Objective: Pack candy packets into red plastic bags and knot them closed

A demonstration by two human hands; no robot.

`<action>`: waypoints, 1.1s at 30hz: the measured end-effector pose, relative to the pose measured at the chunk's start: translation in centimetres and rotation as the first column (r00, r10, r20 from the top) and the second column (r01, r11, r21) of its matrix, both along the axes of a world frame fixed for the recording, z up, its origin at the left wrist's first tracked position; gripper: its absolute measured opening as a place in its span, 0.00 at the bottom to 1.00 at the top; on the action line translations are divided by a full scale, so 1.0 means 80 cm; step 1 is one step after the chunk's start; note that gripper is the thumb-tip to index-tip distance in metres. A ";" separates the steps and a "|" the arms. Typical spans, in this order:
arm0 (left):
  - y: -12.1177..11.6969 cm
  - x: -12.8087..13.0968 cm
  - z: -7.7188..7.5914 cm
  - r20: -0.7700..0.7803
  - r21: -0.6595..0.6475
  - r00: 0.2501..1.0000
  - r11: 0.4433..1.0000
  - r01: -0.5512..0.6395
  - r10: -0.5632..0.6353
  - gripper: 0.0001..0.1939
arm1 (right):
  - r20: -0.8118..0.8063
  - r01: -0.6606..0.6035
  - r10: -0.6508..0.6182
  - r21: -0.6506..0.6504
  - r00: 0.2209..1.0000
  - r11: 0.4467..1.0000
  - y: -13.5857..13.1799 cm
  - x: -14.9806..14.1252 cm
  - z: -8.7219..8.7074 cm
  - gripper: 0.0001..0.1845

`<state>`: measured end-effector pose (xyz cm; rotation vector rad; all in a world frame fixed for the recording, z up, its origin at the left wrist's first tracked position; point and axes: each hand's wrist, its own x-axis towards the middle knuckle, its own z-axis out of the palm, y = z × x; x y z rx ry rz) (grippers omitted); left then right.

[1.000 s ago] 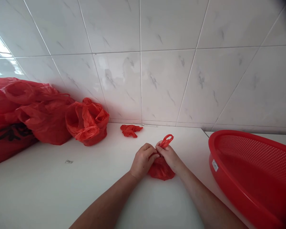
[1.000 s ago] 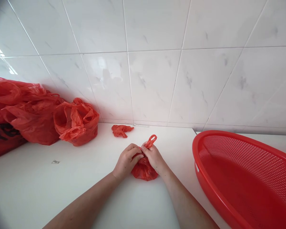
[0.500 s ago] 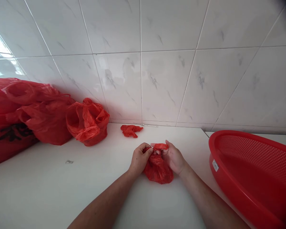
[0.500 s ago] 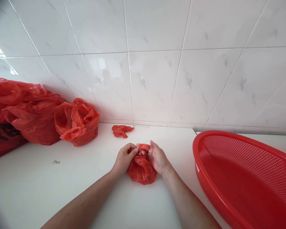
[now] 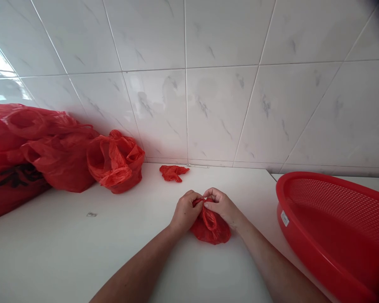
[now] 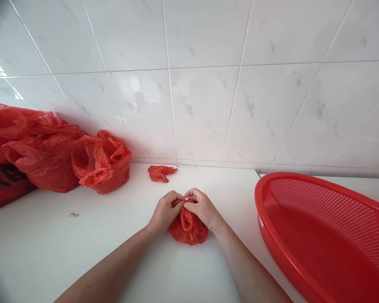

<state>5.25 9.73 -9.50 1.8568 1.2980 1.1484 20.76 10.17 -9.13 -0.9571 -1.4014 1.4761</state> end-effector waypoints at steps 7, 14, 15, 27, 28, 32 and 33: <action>0.000 0.001 -0.003 -0.125 0.110 0.990 0.992 -0.054 0.068 0.05 | 0.180 0.078 -0.108 0.166 0.978 0.983 0.002 -0.004 -0.003 0.09; -0.001 0.000 0.002 -0.080 0.065 0.997 0.998 0.008 -0.003 0.04 | 0.408 0.182 -0.326 0.353 0.853 0.918 -0.004 -0.010 -0.003 0.04; -0.001 0.000 0.003 -0.072 0.063 0.997 0.998 0.024 -0.020 0.05 | 0.430 0.184 -0.340 0.365 0.836 0.913 -0.005 -0.010 -0.002 0.04; -0.003 0.001 0.001 -0.089 0.076 0.996 0.996 0.036 -0.029 0.05 | 0.211 0.099 -0.131 0.157 0.969 0.983 0.000 -0.003 -0.005 0.04; -0.003 0.001 0.001 -0.077 0.067 0.996 0.997 0.044 -0.038 0.05 | 0.193 0.078 -0.105 0.140 0.976 0.987 0.000 -0.002 -0.003 0.05; -0.005 0.000 0.003 -0.022 0.054 0.997 0.995 0.081 -0.080 0.09 | 0.227 0.100 -0.131 0.143 0.965 0.985 0.000 -0.001 -0.001 0.03; -0.006 0.000 0.003 -0.022 0.057 0.997 0.995 0.081 -0.080 0.09 | 0.244 0.120 -0.156 0.156 0.957 0.980 0.001 -0.002 -0.002 0.03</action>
